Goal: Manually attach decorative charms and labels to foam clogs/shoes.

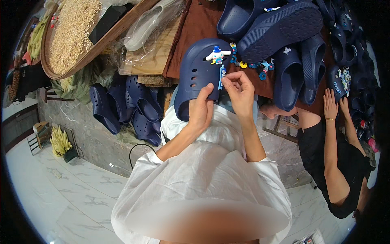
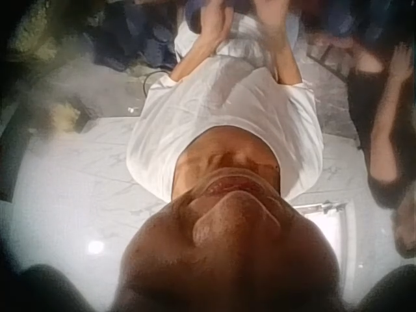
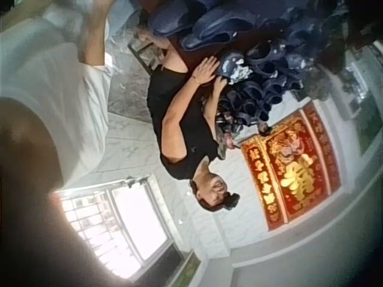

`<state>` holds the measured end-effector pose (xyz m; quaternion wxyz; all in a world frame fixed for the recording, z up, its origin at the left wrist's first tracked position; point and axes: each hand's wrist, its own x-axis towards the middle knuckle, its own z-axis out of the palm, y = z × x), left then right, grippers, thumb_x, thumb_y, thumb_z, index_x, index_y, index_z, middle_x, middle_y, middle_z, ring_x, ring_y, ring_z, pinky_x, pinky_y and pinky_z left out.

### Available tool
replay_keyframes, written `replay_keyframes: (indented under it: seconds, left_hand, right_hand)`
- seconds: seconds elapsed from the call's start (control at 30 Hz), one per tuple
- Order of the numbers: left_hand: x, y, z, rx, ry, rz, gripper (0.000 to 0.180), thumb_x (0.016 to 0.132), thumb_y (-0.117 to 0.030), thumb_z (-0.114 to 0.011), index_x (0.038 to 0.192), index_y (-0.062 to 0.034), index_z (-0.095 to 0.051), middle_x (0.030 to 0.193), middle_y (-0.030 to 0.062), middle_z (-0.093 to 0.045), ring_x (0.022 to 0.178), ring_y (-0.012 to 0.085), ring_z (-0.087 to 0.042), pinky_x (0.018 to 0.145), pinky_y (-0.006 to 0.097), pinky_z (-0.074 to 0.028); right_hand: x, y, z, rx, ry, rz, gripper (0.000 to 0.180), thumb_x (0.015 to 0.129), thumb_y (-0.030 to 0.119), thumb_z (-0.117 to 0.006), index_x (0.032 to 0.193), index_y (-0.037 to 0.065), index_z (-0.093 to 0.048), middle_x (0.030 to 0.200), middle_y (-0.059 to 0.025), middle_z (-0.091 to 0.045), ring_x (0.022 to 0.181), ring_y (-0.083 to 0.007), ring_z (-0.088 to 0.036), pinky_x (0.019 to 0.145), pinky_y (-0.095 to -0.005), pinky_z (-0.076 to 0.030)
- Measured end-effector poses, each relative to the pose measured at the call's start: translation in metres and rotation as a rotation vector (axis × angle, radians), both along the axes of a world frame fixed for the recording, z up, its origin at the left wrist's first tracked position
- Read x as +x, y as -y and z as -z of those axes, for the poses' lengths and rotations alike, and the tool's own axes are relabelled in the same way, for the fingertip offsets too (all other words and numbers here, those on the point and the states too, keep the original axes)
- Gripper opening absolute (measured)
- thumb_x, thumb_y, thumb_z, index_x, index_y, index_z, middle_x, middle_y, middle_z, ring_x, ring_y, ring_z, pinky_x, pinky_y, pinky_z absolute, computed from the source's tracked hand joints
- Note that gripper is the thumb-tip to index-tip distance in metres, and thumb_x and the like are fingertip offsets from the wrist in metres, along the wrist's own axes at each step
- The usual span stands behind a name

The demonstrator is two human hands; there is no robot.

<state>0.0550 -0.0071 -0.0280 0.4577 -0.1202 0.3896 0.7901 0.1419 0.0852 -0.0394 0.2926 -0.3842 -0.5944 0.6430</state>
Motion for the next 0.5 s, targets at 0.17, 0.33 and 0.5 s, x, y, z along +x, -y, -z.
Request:
replay_keyframes:
  seconds: [0.17, 0.33, 0.5]
  left_hand:
    - [-0.002, 0.004, -0.006, -0.034, -0.022, 0.031, 0.03, 0.093, -0.008, -0.062, 0.122, -0.0025, -0.054, 0.116, 0.0059, -0.062, 0.106, 0.0159, -0.06, 0.096, 0.032, -0.047]
    - [-0.009, 0.018, -0.008, -0.004, -0.073, 0.119, 0.033, 0.092, -0.005, -0.062, 0.123, -0.0018, -0.053, 0.117, 0.0053, -0.061, 0.107, 0.0163, -0.059, 0.098, 0.033, -0.046]
    - [-0.013, 0.021, -0.007, 0.051, -0.033, 0.152, 0.034, 0.092, -0.005, -0.061, 0.125, -0.0013, -0.052, 0.12, 0.0064, -0.06, 0.111, 0.0167, -0.059, 0.1, 0.034, -0.046]
  right_hand:
    - [-0.001, -0.005, 0.008, -0.292, -0.193, 0.011, 0.03, 0.088, 0.004, -0.073, 0.112, -0.001, -0.056, 0.103, -0.0069, -0.062, 0.087, -0.0099, -0.06, 0.079, -0.0221, -0.051]
    - [0.002, -0.008, 0.007, -0.537, -0.261, -0.123, 0.058, 0.088, 0.009, -0.073, 0.137, -0.001, -0.043, 0.125, -0.0122, -0.057, 0.112, -0.016, -0.057, 0.099, -0.0296, -0.045]
    - [-0.003, -0.01, 0.006, -0.622, -0.386, -0.166, 0.065, 0.087, 0.012, -0.074, 0.141, -0.002, -0.039, 0.128, -0.0135, -0.056, 0.117, -0.0183, -0.056, 0.103, -0.0317, -0.042]
